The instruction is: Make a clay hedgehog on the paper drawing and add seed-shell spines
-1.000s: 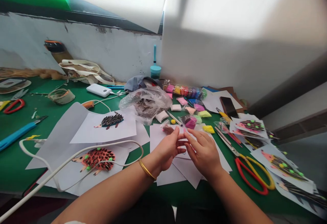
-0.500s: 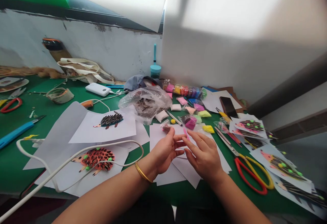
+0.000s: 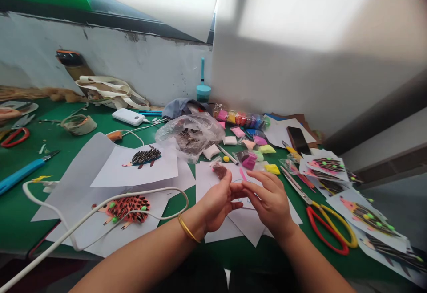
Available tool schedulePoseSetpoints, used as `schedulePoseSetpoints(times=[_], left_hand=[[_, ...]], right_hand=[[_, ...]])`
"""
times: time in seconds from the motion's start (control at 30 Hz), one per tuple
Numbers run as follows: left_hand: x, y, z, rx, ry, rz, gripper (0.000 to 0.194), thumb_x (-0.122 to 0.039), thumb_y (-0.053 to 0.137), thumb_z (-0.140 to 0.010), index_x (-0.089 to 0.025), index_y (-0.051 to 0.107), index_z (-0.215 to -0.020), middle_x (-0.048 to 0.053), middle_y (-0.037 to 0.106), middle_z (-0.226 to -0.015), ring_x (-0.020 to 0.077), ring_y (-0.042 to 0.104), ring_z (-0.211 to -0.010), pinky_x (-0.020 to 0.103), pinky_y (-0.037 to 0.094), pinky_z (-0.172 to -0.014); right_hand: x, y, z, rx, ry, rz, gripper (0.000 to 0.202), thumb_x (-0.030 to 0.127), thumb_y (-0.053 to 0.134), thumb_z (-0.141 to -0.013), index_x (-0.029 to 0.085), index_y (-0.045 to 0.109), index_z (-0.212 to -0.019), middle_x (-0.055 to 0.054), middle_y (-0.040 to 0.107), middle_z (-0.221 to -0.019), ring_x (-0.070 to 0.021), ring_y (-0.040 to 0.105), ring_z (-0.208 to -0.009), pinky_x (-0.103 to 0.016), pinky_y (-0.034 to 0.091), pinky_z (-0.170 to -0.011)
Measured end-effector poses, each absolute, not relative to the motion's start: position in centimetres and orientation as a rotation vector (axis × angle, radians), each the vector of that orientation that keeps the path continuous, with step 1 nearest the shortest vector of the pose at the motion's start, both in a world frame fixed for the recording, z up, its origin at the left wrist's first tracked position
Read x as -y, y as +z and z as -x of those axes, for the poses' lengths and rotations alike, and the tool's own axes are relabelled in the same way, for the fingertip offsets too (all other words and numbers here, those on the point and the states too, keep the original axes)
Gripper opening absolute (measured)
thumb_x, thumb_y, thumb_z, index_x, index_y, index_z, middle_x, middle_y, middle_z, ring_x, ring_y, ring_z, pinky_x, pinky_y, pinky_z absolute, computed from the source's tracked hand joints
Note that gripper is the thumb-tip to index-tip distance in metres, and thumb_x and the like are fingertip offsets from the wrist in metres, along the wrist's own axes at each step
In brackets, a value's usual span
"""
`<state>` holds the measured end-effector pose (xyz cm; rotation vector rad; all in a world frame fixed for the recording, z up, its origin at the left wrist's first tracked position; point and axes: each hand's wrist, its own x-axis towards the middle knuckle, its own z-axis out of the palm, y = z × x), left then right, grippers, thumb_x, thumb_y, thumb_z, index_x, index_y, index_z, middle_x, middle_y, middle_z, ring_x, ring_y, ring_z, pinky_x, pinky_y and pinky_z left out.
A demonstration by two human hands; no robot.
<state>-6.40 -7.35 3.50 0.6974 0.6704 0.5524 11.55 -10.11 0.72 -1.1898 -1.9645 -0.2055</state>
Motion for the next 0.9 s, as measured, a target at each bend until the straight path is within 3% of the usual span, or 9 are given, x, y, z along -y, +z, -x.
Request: schedulePoseSetpoints(times=[0.2,0.27,0.37,0.47,0.6,0.9], left_hand=[[7.6,3.1,7.5,-0.751,0.509,-0.922,0.071,-0.07,0.028,-0.093,-0.016,0.07,-0.111,0.013,0.065,-0.126,0.0267,0.056,-0.118,0.038,0.042,-0.091],[7.9,2.7,8.2,-0.83,0.537,-1.221,0.061,-0.063,0.034,-0.095,-0.018,0.067,-0.118,0.013,0.064,-0.125,0.0264,0.058,-0.115,0.04,0.043,-0.093],[8.9,1.6,9.3,-0.934,0.571,-1.928,0.039,-0.045,0.049,-0.095,-0.021,0.066,-0.121,0.011,0.063,-0.124,0.0269,0.054,-0.118,0.044,0.038,-0.104],[10.2,0.0,10.1,-1.023,0.518,-2.431,0.029,-0.035,0.06,-0.089,-0.022,0.066,-0.114,0.011,0.063,-0.123,0.0315,0.052,-0.118,0.049,0.04,-0.1],[11.2,-1.6,10.4,-1.123,0.479,-2.646,0.032,-0.034,0.063,-0.087,-0.023,0.062,-0.117,0.011,0.058,-0.131,0.0321,0.049,-0.123,0.051,0.04,-0.1],[11.3,-2.4,10.5,-1.12,0.531,-2.644,0.042,-0.031,0.062,-0.087,-0.023,0.058,-0.128,0.011,0.057,-0.13,0.0306,0.05,-0.122,0.049,0.041,-0.102]], right_hand=[[10.6,0.7,-12.2,1.851,0.099,1.196,0.008,0.022,0.066,-0.09,0.027,0.071,-0.093,-0.007,0.068,-0.106,-0.0256,0.06,-0.104,-0.047,0.049,-0.091],[10.6,0.5,-12.8,1.793,0.115,1.255,0.004,0.025,0.065,-0.09,0.025,0.068,-0.088,-0.007,0.067,-0.104,-0.0251,0.06,-0.102,-0.046,0.048,-0.091],[10.6,-0.1,-13.8,1.787,0.128,1.359,0.015,0.03,0.059,-0.094,0.024,0.063,-0.081,-0.007,0.067,-0.098,-0.0246,0.06,-0.098,-0.044,0.048,-0.088],[10.5,-0.7,-14.0,1.874,0.153,1.421,0.017,0.032,0.057,-0.094,0.023,0.062,-0.081,-0.007,0.066,-0.096,-0.0248,0.06,-0.096,-0.043,0.049,-0.085],[10.4,-1.4,-12.7,2.027,0.183,1.421,0.006,0.025,0.062,-0.091,0.024,0.068,-0.089,-0.007,0.067,-0.101,-0.0258,0.059,-0.1,-0.043,0.05,-0.087],[10.2,-2.6,-9.6,2.229,0.057,1.375,0.019,0.018,0.066,-0.088,0.028,0.073,-0.103,-0.006,0.068,-0.108,-0.0268,0.057,-0.104,-0.045,0.048,-0.088]])
